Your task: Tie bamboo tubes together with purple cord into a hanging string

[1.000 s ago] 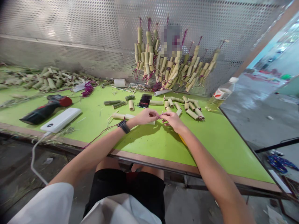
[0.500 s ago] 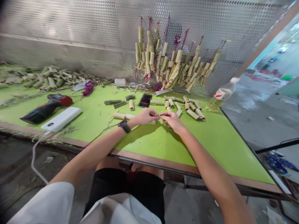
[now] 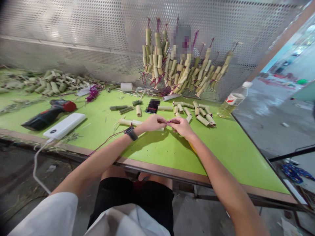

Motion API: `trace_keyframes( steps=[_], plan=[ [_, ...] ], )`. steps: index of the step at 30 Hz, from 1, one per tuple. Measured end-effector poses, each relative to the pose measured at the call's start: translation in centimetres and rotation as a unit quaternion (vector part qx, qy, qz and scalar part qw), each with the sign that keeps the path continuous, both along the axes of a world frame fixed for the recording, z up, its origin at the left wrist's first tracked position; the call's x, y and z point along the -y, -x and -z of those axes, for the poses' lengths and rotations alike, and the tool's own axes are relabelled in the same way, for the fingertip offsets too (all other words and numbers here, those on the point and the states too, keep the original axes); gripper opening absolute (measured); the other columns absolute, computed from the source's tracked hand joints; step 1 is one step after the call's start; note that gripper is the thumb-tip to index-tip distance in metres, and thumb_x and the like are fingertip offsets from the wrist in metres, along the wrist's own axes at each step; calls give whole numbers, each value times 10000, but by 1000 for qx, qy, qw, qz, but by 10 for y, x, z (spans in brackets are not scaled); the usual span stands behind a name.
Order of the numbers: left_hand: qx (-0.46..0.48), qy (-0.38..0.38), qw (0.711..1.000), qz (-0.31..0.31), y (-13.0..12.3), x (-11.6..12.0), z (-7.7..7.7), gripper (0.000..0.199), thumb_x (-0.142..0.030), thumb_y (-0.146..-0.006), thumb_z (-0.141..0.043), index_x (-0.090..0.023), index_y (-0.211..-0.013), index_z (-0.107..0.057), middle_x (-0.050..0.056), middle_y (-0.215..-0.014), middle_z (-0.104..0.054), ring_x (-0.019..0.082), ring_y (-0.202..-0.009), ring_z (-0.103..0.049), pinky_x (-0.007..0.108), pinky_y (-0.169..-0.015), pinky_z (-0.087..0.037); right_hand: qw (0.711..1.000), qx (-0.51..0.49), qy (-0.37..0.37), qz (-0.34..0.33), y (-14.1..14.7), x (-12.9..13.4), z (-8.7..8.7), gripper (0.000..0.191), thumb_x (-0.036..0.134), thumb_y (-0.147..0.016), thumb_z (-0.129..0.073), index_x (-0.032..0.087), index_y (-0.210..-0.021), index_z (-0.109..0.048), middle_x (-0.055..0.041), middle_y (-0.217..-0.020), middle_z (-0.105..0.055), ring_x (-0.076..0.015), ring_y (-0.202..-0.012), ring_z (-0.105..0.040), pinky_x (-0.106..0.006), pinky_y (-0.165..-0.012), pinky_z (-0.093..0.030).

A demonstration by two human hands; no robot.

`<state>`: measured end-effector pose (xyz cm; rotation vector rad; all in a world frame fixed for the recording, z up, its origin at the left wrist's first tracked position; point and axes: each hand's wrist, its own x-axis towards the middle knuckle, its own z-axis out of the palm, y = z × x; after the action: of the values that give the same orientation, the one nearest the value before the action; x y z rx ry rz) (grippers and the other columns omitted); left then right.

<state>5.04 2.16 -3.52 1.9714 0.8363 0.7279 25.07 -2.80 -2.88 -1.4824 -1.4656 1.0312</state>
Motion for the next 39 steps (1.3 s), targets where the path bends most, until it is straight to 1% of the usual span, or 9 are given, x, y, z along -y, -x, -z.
trace_keyframes(
  steps=[2, 4, 8, 12, 17, 24, 29, 33, 39],
  plan=[
    [-2, 8, 1000, 0, -1, 0, 0, 171, -208, -876, -708, -142, -979, -826, 72, -951, -818, 159, -828, -719, 268, -769, -536, 1000, 2, -5, -2, 0, 1, -1, 354, 488, -660, -891, 221, -849, -757, -28, -746, -703, -149, -650, -598, -274, -550, -525],
    [-5, 15, 1000, 4, -1, -1, 0, 195, -270, -890, -712, -143, -989, -821, 69, -944, -813, 154, -802, -703, 269, -747, -522, 1000, 4, -11, -6, 0, 2, -2, 365, 497, -653, -893, 221, -842, -749, -27, -749, -708, -145, -637, -591, -276, -549, -521],
    [-4, 7, 1000, 9, 0, -1, -1, 241, -348, -902, -701, -129, -880, -800, 53, -826, -774, 136, -714, -650, 259, -685, -485, 999, 18, -32, -24, 2, 3, -2, 415, 536, -618, -916, 217, -816, -741, -34, -766, -723, -142, -607, -576, -285, -535, -512],
    [-9, -7, 1000, 6, -1, -1, -1, 216, -301, -915, -674, -124, -857, -783, 43, -794, -752, 124, -685, -616, 251, -671, -460, 998, 20, -46, -26, 3, 2, 1, 446, 570, -600, -922, 216, -790, -728, -32, -753, -719, -146, -603, -575, -289, -527, -508],
    [-45, -51, 998, 10, -1, 1, -2, 231, -273, -938, -618, -120, -857, -771, 28, -749, -716, 124, -654, -571, 261, -660, -428, 998, 26, -45, -28, 2, 1, 2, 450, 579, -593, -923, 219, -771, -721, -38, -746, -715, -160, -614, -585, -308, -540, -517],
    [-52, -57, 996, 42, 1, -1, 0, 243, -334, -939, -599, -144, -846, -719, 22, -774, -685, 133, -671, -546, 271, -648, -393, 999, 15, -8, -32, 1, 2, -1, 399, 487, -591, -948, 211, -774, -725, -19, -738, -693, -131, -603, -566, -282, -545, -504],
    [-86, -63, 993, 56, 0, -2, -1, 254, -314, -960, -547, -161, -794, -664, 13, -729, -625, 143, -648, -505, 283, -616, -359, 998, -8, 29, -51, -1, 6, -9, 318, 421, -635, -931, 220, -809, -756, -33, -796, -710, -141, -680, -599, -261, -572, -525],
    [-90, -62, 992, 70, 0, 0, -4, 250, -290, -978, -506, -167, -805, -638, 24, -766, -637, 156, -685, -534, 285, -644, -389, 998, -31, 46, -27, -1, 7, -15, 276, 413, -691, -902, 222, -833, -761, -55, -837, -714, -166, -763, -633, -252, -584, -546],
    [-88, -71, 992, 63, 1, -1, -4, 292, -354, -1016, -486, -161, -878, -656, 41, -852, -681, 165, -751, -585, 285, -703, -442, 994, -73, 81, -2, 3, 5, -11, 224, 339, -732, -872, 197, -863, -760, -56, -890, -718, -138, -752, -638, -201, -556, -535]
  ],
)
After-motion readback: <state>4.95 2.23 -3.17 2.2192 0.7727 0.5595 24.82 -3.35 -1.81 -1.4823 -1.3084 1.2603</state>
